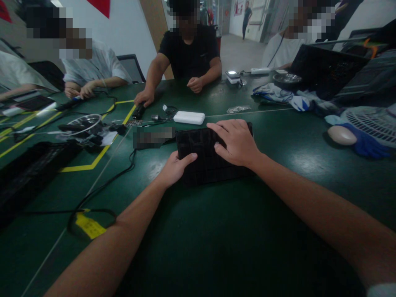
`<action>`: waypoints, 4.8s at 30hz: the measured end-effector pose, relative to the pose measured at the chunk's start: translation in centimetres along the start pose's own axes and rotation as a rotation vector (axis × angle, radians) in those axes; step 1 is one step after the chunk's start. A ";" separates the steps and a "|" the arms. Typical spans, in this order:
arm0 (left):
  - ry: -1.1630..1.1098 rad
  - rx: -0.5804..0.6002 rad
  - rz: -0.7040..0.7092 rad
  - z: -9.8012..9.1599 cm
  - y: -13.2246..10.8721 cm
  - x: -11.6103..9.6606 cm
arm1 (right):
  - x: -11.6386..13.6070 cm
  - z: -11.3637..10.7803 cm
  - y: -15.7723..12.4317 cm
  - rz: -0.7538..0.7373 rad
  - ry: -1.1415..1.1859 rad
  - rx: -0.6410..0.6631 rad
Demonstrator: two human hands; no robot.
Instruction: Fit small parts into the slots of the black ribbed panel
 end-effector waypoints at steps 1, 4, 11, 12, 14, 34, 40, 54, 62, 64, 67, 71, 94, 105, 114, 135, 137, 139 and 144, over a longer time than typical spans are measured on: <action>0.001 -0.005 -0.003 0.0 0.0 0.0 | 0.0 0.0 0.0 0.001 -0.002 -0.001; -0.005 -0.010 -0.005 0.0 0.0 0.0 | 0.0 0.0 0.0 0.003 -0.001 0.001; 0.005 0.004 0.000 -0.1 0.0 0.1 | 0.1 0.0 0.0 0.007 0.003 0.003; 0.009 0.002 0.000 -0.1 0.0 0.2 | 0.1 0.0 0.0 0.005 0.001 0.001; 0.011 0.008 0.001 -0.1 -0.1 0.2 | 0.1 0.0 0.0 0.002 -0.004 -0.007; 0.008 0.005 0.007 0.1 -0.1 -0.2 | 0.1 0.0 0.0 0.001 -0.018 -0.007; 0.023 -0.007 -0.001 0.1 -0.2 -0.3 | 0.0 0.1 0.0 0.003 -0.016 -0.008; 0.000 0.004 0.009 0.1 -0.2 -0.2 | 0.1 0.0 0.0 0.016 -0.021 -0.017; 0.010 0.011 0.009 0.2 -0.2 -0.2 | 0.0 -0.1 0.0 0.006 -0.013 -0.007; 0.020 0.013 0.012 0.2 -0.1 -0.3 | 0.0 -0.1 -0.1 -0.001 -0.003 -0.006; 0.032 0.008 0.009 0.1 -0.1 -0.2 | 0.0 0.0 -0.1 -0.002 0.005 -0.003; 0.027 -0.005 0.007 0.0 -0.1 -0.1 | 0.0 0.0 0.0 0.007 -0.002 0.004; 0.003 -0.003 -0.006 0.1 -0.1 -0.1 | -0.1 0.1 0.0 0.008 -0.010 -0.008; 0.014 0.000 -0.002 0.0 0.0 0.0 | 0.1 0.0 0.0 0.003 -0.010 -0.013; 0.007 0.000 0.002 0.0 -0.1 0.0 | -0.1 0.2 0.0 0.000 -0.026 -0.026; 0.011 0.004 -0.001 0.1 -0.1 0.0 | 0.0 0.0 0.0 -0.006 -0.008 -0.008; 0.009 0.000 -0.006 0.1 -0.1 0.0 | 0.0 0.0 0.0 -0.005 -0.010 -0.011; 0.003 0.004 -0.002 0.1 -0.1 0.0 | 0.0 -0.1 0.0 -0.002 -0.012 -0.010; 0.022 -0.001 0.002 0.0 -0.1 -0.1 | 0.1 0.0 0.0 0.007 -0.003 0.005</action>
Point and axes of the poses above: each hand's wrist, its own y-axis towards the middle knuckle, its own z-axis out of the palm, x = y × z, the point moved 4 cm from there along y, towards the middle knuckle, and after that the axes turned 10 degrees about z, right-handed, at the moved point
